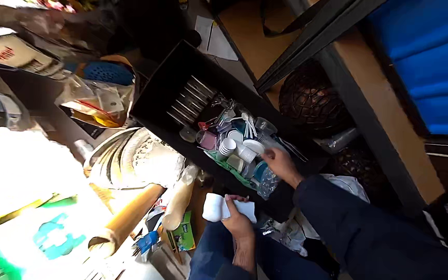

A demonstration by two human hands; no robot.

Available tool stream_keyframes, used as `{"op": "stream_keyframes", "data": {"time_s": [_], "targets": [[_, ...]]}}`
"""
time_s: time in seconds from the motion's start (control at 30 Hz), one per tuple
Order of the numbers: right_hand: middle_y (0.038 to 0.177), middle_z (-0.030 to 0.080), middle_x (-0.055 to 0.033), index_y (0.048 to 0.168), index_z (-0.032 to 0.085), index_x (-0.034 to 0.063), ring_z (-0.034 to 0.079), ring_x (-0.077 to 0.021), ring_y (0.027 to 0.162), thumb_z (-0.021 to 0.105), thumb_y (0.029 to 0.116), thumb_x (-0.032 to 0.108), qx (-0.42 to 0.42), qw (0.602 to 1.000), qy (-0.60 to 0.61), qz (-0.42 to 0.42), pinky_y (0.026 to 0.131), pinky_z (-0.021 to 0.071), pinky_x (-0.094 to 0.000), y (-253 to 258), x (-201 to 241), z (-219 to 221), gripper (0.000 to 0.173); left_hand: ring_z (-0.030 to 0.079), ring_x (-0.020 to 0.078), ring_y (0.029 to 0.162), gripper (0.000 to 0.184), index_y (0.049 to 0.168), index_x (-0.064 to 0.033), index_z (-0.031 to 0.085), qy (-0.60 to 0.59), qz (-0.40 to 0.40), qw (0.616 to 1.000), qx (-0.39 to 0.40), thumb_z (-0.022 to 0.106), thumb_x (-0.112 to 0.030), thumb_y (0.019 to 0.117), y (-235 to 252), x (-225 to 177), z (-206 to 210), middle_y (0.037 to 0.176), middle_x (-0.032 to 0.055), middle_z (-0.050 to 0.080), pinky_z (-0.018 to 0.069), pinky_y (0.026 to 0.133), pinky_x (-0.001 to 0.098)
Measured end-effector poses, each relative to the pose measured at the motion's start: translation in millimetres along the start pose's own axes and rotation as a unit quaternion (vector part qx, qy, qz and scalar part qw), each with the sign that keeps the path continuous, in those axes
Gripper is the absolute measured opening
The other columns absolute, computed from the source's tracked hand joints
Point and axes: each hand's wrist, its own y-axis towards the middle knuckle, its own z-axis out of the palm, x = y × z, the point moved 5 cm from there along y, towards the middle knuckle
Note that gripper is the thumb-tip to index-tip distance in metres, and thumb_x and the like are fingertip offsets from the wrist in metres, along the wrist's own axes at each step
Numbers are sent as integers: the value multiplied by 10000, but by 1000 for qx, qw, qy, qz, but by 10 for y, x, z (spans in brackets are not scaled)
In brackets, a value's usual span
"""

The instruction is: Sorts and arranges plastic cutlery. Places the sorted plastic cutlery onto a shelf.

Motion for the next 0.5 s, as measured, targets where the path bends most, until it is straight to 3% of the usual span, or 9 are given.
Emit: {"op": "stream_keyframes", "data": {"time_s": [0.1, 0.13, 0.17, 0.23, 0.37, 0.5], "targets": [[1130, 694, -257, 1222, 677, -5, 675, -431, 1068, 625, 982, 464, -68, 995, -76, -23, 908, 532, -652, 1005, 240, 328, 529, 699, 180, 703, 338, 980, -18, 650, -81, 15, 995, 52, 392, -204, 1094, 343, -200, 381, 760, 62, 674, 631, 721, 393], [1170, 674, -290, 1223, 658, -43, 658, -451, 1114, 605, 995, 456, -43, 992, -117, 3, 927, 524, -645, 1213, 383, 389, 551, 700, 178, 725, 324, 997, -28, 656, -104, 23, 992, 70, 407, -216, 1087, 412, -305, 483, 782, 61, 673, 629, 734, 392], [1324, 601, -309, 1305, 596, -73, 581, -451, 1264, 549, 1040, 433, 35, 985, -153, 66, 1029, 467, -621, 1317, 599, 378, 573, 705, 181, 740, 322, 1004, -31, 656, -119, 29, 989, 79, 408, -220, 1085, 455, -393, 557, 793, 63, 675, 631, 740, 390], [1429, 517, -332, 1343, 545, -122, 497, -464, 1358, 527, 1058, 364, 71, 966, -210, 136, 1073, 428, -621, 1459, 861, 455, 563, 706, 188, 740, 325, 1002, -24, 643, -122, 29, 989, 76, 395, -216, 1086, 494, -472, 599, 792, 76, 670, 631, 732, 381], [1409, 514, -369, 1409, 450, -155, 503, -483, 1347, 594, 978, 125, 41, 935, -321, 146, 1053, 454, -590, 1554, 944, 704, 534, 699, 203, 708, 340, 1001, -10, 637, -121, -18, 992, 27, 381, -215, 1089, 557, -401, 552, 775, 92, 656, 629, 707, 387], [1404, 528, -347, 1459, 379, -146, 553, -441, 1313, 568, 977, 50, 32, 932, -309, 185, 1054, 464, -541, 1544, 956, 734, 553, 704, 209, 701, 363, 1007, 3, 637, -108, -48, 993, 14, 383, -241, 1093, 553, -404, 603, 781, 109, 662, 630, 695, 389]]}}
